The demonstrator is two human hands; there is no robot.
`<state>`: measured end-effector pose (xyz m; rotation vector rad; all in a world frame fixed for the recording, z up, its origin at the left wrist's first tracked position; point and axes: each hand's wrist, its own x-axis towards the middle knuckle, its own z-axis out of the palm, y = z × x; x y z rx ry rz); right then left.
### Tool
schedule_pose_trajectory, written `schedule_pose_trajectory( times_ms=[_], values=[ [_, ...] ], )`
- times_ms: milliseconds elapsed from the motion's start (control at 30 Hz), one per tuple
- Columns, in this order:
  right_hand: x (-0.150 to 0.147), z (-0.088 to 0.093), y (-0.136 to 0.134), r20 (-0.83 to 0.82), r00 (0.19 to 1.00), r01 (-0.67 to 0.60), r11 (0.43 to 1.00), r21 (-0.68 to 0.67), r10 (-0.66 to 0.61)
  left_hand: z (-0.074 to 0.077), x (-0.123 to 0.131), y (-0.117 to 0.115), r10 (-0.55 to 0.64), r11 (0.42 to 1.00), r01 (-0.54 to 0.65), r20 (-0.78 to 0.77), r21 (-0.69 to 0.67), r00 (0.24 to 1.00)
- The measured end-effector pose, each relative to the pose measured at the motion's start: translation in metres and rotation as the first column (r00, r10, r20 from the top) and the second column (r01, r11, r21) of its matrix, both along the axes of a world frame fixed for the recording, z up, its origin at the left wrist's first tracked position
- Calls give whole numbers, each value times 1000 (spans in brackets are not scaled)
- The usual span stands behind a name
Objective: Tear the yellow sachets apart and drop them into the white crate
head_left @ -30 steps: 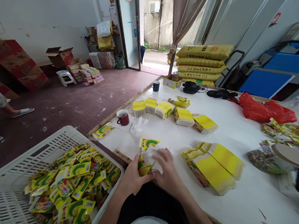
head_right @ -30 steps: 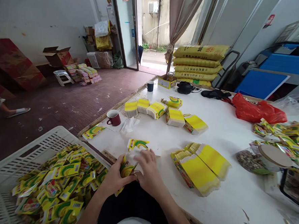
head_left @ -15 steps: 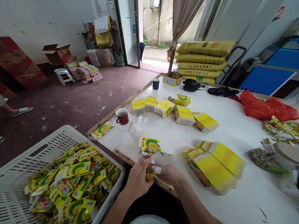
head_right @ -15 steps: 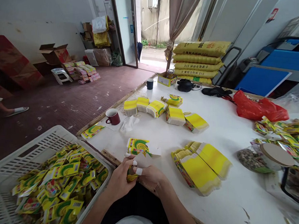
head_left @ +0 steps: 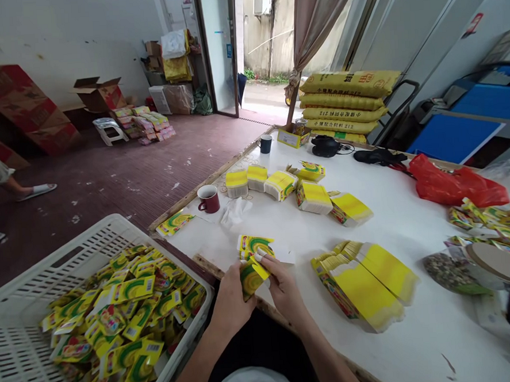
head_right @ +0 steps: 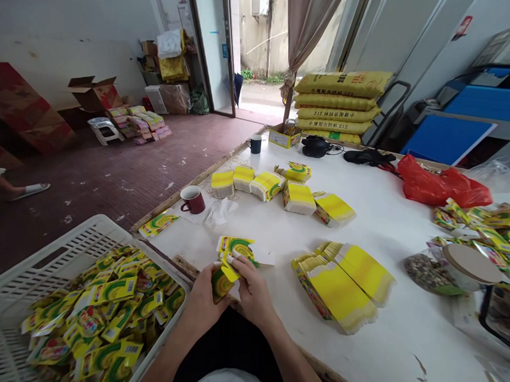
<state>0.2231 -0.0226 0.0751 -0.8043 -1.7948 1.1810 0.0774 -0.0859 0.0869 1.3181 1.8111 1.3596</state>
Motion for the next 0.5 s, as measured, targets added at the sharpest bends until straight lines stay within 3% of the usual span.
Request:
schedule_pose_trajectory(
  times_ms=[133,233,300,367,433,500],
  values=[
    [12,10,9,268,945,-204,978,38,187,14,-13,-6,-154,980,128,-175,-151,972],
    [23,26,18,363,877,-336,942,-4,314,26,-22,-7,-262,944,203,-215,-260,941],
    [28,34,21,354,859,-387,922,-22,369,32,-25,-5,-309,930,244,-226,-273,924],
    [26,34,20,295,890,-356,934,-27,348,35,-26,-3,-303,939,244,-248,-242,920],
    [19,25,15,192,941,-273,961,-46,277,34,-24,-2,-259,956,213,-243,-202,935],
    [11,12,11,49,973,-220,972,-87,224,28,-21,-4,-211,970,194,-112,-144,971]
  ],
)
